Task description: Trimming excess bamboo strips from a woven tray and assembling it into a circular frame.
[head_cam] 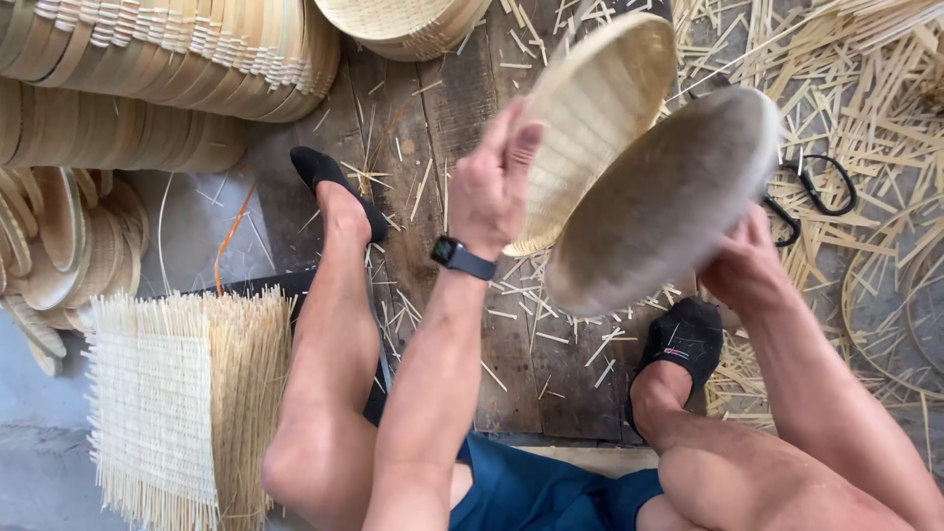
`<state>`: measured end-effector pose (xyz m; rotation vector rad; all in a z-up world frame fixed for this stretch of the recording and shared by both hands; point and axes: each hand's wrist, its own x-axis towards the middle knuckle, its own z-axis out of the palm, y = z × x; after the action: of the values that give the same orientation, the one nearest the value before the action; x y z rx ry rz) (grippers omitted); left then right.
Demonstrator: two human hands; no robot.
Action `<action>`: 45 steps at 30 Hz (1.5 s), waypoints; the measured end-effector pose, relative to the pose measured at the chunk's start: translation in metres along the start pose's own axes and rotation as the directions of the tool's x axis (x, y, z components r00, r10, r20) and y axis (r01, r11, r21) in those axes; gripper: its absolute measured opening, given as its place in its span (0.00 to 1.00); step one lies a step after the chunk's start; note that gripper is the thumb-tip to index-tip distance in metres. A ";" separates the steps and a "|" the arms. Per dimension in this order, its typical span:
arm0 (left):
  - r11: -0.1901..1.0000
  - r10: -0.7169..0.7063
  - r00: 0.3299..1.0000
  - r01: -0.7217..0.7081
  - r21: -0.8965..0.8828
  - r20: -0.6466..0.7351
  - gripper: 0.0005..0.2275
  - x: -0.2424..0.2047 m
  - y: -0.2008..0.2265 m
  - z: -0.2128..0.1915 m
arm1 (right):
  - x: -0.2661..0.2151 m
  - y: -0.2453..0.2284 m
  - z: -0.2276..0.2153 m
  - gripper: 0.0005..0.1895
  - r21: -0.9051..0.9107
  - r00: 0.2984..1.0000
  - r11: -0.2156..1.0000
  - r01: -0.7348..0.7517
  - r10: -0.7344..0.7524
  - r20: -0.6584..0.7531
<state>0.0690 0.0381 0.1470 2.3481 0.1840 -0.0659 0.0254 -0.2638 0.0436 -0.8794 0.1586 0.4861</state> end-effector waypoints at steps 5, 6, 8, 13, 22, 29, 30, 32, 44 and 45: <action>0.993 0.005 0.942 -0.045 -0.110 -0.335 0.35 0.016 -0.067 -0.036 | -0.031 0.039 -0.092 0.21 0.220 0.995 0.971 -0.094 0.081 0.066; 0.975 0.048 0.906 -0.133 -0.176 -0.420 0.32 0.018 -0.084 -0.049 | -0.034 0.054 -0.107 0.22 0.157 0.986 0.977 -0.144 0.155 -0.059; 0.963 -0.088 0.921 -0.019 -0.270 -0.379 0.30 0.022 -0.099 -0.081 | -0.029 0.059 -0.086 0.22 0.115 0.967 0.973 -0.200 0.215 -0.134; 0.754 -0.246 0.947 0.052 -0.654 -0.208 0.26 0.031 -0.128 -0.102 | -0.011 0.078 -0.037 0.19 0.069 0.957 0.975 -0.210 0.219 -0.192; 0.506 -0.464 0.860 0.454 -0.734 0.212 0.21 0.043 -0.167 0.007 | -0.040 0.058 -0.042 0.29 -0.170 0.886 0.934 -0.315 0.225 -0.405; 0.549 -0.261 0.915 0.403 -0.732 0.308 0.14 0.061 -0.192 0.087 | -0.041 0.026 -0.015 0.18 -0.785 0.874 0.569 -0.245 -0.220 -0.433; 0.596 -0.265 0.915 0.404 -0.693 0.305 0.14 0.063 -0.185 0.088 | -0.039 0.025 -0.012 0.18 -0.774 0.872 0.565 -0.285 -0.183 -0.455; 0.838 -0.240 0.970 0.232 -0.494 0.049 0.14 0.071 -0.128 0.066 | -0.039 0.027 -0.007 0.17 -0.714 0.861 0.630 -0.305 -0.138 -0.489; 0.916 0.340 0.890 -0.241 0.320 -0.304 0.21 -0.036 -0.095 0.088 | -0.056 0.068 0.007 0.17 -0.273 0.860 0.894 -0.355 0.198 -0.470; 0.908 0.215 0.852 0.006 0.420 -0.477 0.26 -0.032 -0.097 0.070 | -0.059 0.066 0.008 0.18 -0.283 0.860 0.887 -0.364 0.203 -0.469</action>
<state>0.0231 0.0518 0.0330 2.7440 0.3242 0.6520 -0.0578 -0.2424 0.0215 -1.3351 0.6307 0.6085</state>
